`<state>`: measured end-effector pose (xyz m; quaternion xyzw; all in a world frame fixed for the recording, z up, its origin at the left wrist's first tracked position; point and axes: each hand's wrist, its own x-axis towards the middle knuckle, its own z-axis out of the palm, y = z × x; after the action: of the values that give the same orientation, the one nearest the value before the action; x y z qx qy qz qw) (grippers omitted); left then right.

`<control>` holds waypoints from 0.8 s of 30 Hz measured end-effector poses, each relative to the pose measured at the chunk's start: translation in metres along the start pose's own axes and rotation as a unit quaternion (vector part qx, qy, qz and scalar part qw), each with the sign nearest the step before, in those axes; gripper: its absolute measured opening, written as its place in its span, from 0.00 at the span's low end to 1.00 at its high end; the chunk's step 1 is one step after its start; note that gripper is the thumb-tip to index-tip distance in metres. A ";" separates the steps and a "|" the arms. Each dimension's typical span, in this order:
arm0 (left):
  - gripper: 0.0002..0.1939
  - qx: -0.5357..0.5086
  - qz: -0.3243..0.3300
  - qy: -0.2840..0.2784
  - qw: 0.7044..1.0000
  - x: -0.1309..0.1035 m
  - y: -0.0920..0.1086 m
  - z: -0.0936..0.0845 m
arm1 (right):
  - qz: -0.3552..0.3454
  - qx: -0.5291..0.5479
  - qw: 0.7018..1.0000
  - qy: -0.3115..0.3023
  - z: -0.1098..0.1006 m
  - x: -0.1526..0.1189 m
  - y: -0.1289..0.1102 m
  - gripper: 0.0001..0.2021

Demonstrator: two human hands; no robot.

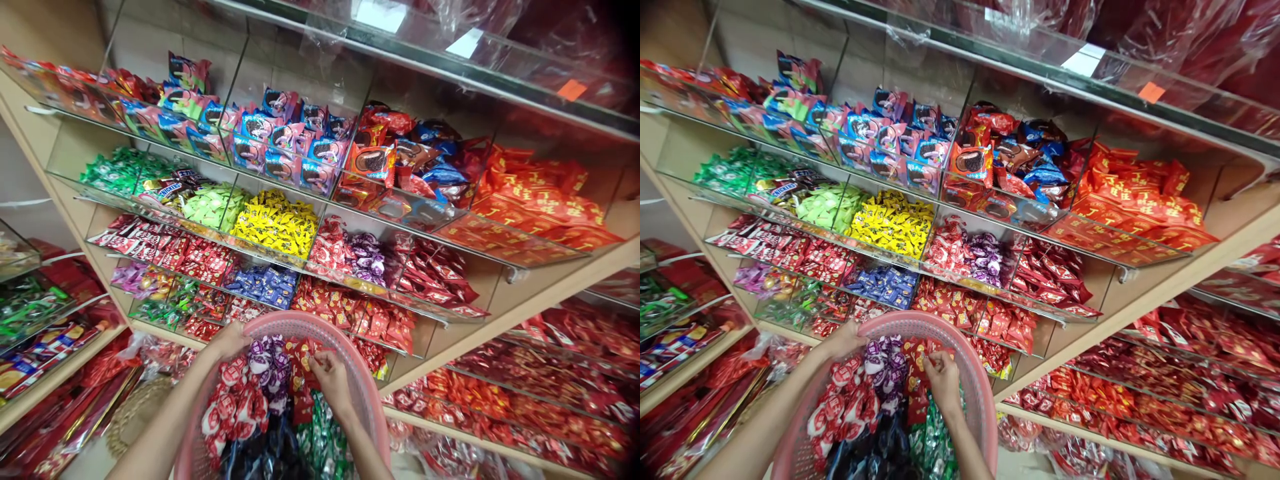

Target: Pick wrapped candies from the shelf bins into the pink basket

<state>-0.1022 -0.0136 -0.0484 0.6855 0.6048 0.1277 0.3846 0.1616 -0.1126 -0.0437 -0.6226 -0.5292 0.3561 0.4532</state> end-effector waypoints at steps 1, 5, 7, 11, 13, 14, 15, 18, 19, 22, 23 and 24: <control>0.12 -0.003 0.001 0.001 1.000 0.000 0.000 0.000 | 0.001 -0.001 1.000 -0.014 -0.004 -0.002 0.001 0.14; 0.12 -0.016 -0.001 -0.005 1.000 0.000 0.001 -0.001 | 0.000 -0.035 0.993 -0.109 -0.029 -0.008 0.008 0.12; 0.12 -0.021 0.003 -0.007 1.000 0.000 0.002 -0.001 | -0.006 -0.058 0.990 -0.129 -0.041 -0.011 0.017 0.11; 0.12 -0.031 0.002 -0.007 0.999 0.000 0.002 0.000 | -0.003 -0.065 0.992 -0.109 -0.051 -0.016 0.035 0.12; 0.12 -0.036 0.000 -0.007 0.999 0.000 0.002 0.000 | 0.008 -0.048 0.991 -0.121 -0.052 -0.018 0.037 0.12; 0.12 -0.036 0.003 -0.008 0.999 0.000 0.002 0.000 | 0.010 -0.041 0.990 -0.135 -0.053 -0.019 0.035 0.11; 0.12 -0.034 0.007 -0.010 0.999 0.001 0.001 0.001 | 0.009 -0.037 0.987 -0.153 -0.053 -0.019 0.032 0.11; 0.12 -0.024 0.019 -0.010 0.999 0.002 -0.001 0.001 | -0.005 -0.048 0.979 -0.197 -0.055 -0.015 0.018 0.09; 0.12 -0.021 0.023 -0.008 0.999 0.002 -0.001 0.001 | -0.012 -0.059 0.978 -0.198 -0.056 -0.013 0.014 0.08; 0.12 -0.008 0.026 -0.002 1.000 0.003 -0.001 0.001 | -0.027 -0.109 0.981 -0.158 -0.055 -0.007 0.009 0.06; 0.12 -0.003 0.025 -0.003 1.000 0.003 -0.001 0.001 | -0.031 -0.129 0.981 -0.141 -0.054 -0.005 0.011 0.05; 0.12 0.004 0.023 -0.006 1.000 0.002 -0.001 0.001 | -0.036 -0.146 0.981 -0.126 -0.053 -0.004 0.013 0.05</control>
<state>-0.1019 -0.0117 -0.0500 0.7013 0.5872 0.1304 0.3827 0.2142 -0.1264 -0.0386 -0.6126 -0.6504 0.3344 0.2998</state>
